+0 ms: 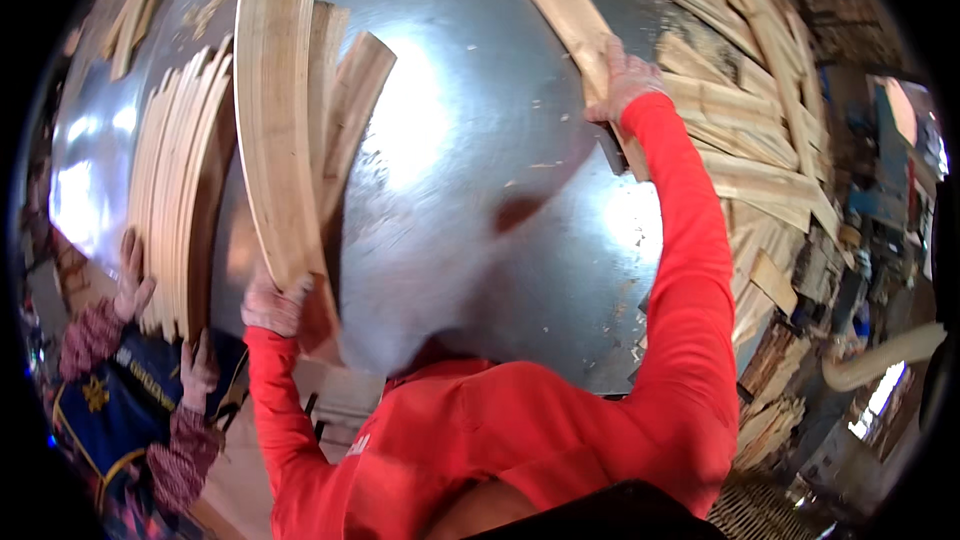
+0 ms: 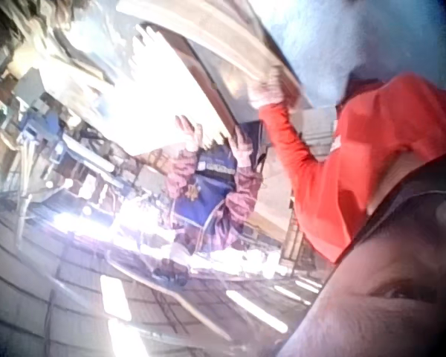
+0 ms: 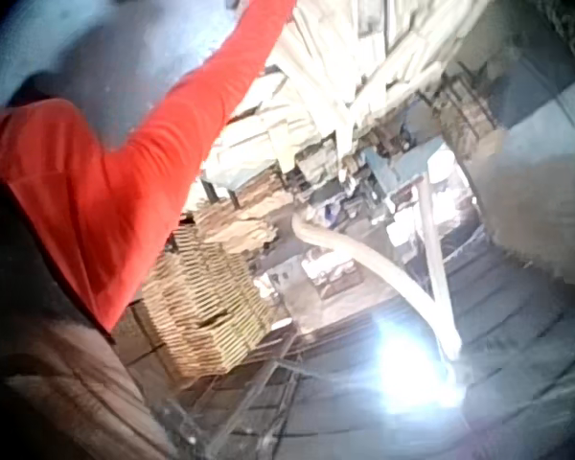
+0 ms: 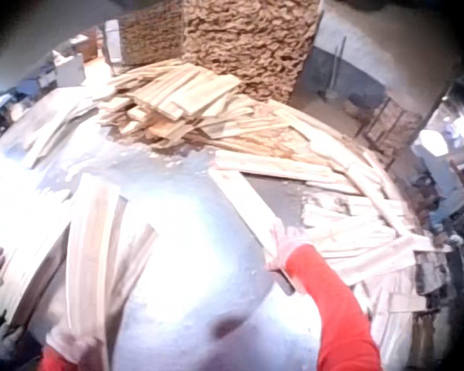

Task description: The person sorts wooden planks on a metal table, picking them up one by one and stacking them into a neat pile. The person handles the wood by hand, organizing the pieces from a scattered pile into a structured stack.

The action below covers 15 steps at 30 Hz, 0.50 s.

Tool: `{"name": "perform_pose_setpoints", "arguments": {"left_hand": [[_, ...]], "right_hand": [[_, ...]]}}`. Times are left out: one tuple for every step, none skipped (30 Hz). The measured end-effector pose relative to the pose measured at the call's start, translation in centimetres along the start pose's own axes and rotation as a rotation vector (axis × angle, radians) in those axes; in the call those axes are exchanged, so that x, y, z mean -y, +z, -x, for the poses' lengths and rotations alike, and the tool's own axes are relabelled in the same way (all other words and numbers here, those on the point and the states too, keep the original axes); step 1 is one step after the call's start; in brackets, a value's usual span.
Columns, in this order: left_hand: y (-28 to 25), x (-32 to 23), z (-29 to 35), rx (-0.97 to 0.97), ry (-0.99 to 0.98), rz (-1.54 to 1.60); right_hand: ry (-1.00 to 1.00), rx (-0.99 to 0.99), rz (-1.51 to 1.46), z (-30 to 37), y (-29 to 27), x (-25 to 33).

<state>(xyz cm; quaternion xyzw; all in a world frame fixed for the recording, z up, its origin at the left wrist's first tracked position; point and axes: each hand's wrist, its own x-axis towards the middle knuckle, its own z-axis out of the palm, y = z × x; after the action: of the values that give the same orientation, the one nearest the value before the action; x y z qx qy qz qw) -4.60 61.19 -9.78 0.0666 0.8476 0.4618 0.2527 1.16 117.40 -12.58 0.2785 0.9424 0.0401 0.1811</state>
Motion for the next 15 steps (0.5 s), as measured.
{"name": "perform_pose_setpoints", "arguments": {"left_hand": [[-2.8,-0.7,0.3,-0.107,0.099,-0.348],[-4.5,0.1,0.5,-0.218,0.101,-0.593],[-6.2,1.0,0.4,-0.310,0.093,-0.848],[-7.9,1.8,0.1,-0.310,0.030,-0.953],[-9.3,3.0,-0.7,-0.301,-0.025,-1.046],[-10.4,4.6,-0.7,-0.359,0.004,-1.140],[-10.9,6.3,-0.8,-0.404,0.046,-1.232],[-11.8,8.6,-0.9,-0.425,0.014,-1.299],[-12.6,9.8,-1.0,-0.533,-0.020,-1.334],[-12.9,10.4,-1.4,-0.634,-0.039,-1.360],[-13.0,10.9,-2.0,-0.734,-0.054,-1.384],[-12.2,9.5,-2.7,-0.753,-0.094,-1.358],[-11.8,10.0,-3.3,-0.752,-0.093,-1.352],[-10.1,7.9,-3.7,-0.705,-0.071,-1.245],[-8.7,5.2,-4.4,-0.657,-0.048,-1.143]], "right_hand": [[0.003,0.134,-0.089,1.2,-1.6,1.9],[-0.017,0.261,-0.175,2.2,-3.4,3.7],[0.012,0.289,-0.237,3.6,-2.8,4.5],[0.054,0.317,-0.298,5.0,-2.2,4.5],[0.026,0.217,-0.213,6.8,-0.4,4.4],[0.005,0.116,-0.125,8.9,1.2,4.6],[0.005,0.116,-0.087,10.7,1.6,5.2],[-0.069,-0.012,-0.053,12.0,4.0,4.6],[-0.069,-0.110,-0.067,13.0,6.3,4.4],[-0.102,-0.082,-0.075,14.0,6.8,4.1],[-0.129,-0.053,-0.087,14.9,7.2,3.7],[-0.068,0.064,-0.147,16.0,7.1,3.5],[-0.002,0.169,-0.208,17.2,6.4,3.7],[0.006,0.127,-0.278,18.3,6.2,3.4],[0.016,0.213,-0.341,19.6,3.9,3.6]]}}
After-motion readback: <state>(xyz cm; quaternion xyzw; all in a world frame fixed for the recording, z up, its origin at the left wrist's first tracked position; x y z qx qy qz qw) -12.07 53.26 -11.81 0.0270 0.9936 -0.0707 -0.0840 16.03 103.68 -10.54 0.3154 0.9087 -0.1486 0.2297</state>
